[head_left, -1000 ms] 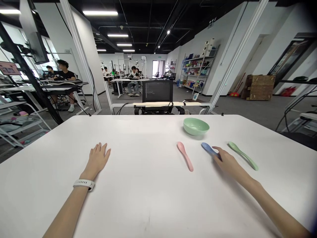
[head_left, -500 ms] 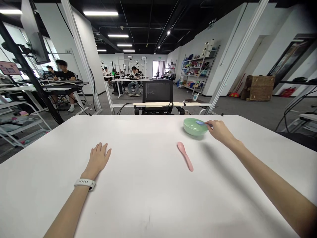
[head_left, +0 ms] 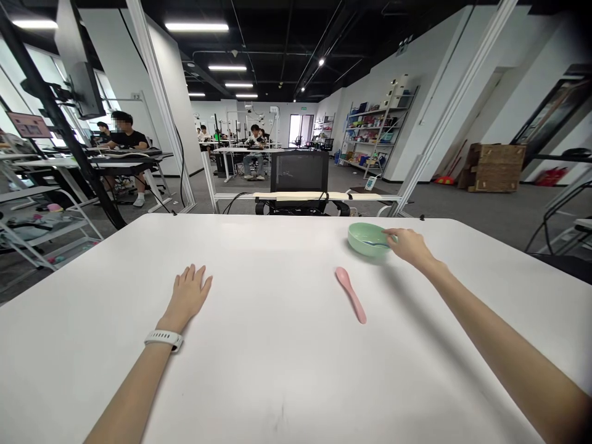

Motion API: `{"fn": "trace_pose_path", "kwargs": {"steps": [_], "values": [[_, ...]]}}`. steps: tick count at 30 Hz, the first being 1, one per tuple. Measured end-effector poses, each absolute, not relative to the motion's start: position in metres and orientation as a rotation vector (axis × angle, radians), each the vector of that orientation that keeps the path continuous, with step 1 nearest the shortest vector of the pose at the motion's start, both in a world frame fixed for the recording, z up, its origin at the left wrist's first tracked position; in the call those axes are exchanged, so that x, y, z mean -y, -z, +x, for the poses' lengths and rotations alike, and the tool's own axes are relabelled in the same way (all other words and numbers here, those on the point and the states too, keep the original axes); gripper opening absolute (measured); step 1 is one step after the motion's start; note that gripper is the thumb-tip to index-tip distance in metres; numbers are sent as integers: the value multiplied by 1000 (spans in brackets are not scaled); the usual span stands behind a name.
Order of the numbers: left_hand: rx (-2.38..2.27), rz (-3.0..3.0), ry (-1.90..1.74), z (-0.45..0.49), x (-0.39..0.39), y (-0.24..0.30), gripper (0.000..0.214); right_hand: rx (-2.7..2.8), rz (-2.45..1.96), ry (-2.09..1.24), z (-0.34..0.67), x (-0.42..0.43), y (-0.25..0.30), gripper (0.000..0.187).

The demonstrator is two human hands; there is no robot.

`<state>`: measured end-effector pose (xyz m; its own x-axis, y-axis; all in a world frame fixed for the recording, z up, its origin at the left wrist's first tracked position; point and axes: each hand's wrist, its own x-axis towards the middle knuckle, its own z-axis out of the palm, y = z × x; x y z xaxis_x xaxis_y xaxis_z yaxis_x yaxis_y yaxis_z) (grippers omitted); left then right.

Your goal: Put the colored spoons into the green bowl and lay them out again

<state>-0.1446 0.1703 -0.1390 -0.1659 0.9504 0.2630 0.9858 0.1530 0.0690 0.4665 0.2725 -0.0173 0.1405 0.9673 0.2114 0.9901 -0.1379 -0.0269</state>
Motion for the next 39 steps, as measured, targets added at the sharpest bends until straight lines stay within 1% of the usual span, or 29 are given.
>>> {"fn": "trace_pose_path", "kwargs": {"steps": [4,8,12,16,22,33,36,39], "values": [[2271,-1929,325,-144,-169,137,76,1762,-1987,300,492,-242,35,62],[2262,-1946,326,-145,-170,137,76,1676,-1819,307,521,-204,80,61],[2276,-1938,309,-145,-169,136,77,1802,-1780,146,539,-178,130,60],[2280,-1951,307,-145,-169,134,79,1899,-1827,-74,547,-171,157,67],[2286,-1952,301,-146,-170,134,76,1894,-1826,-170,552,-172,161,73],[2251,-1945,377,-145,-170,137,76,1879,-1830,-143,549,-169,159,65],[2235,-1941,386,-145,-170,136,75,1866,-1829,-80,545,-168,150,63],[2233,-1944,371,-144,-169,135,74,1753,-1793,68,541,-175,128,61]]}}
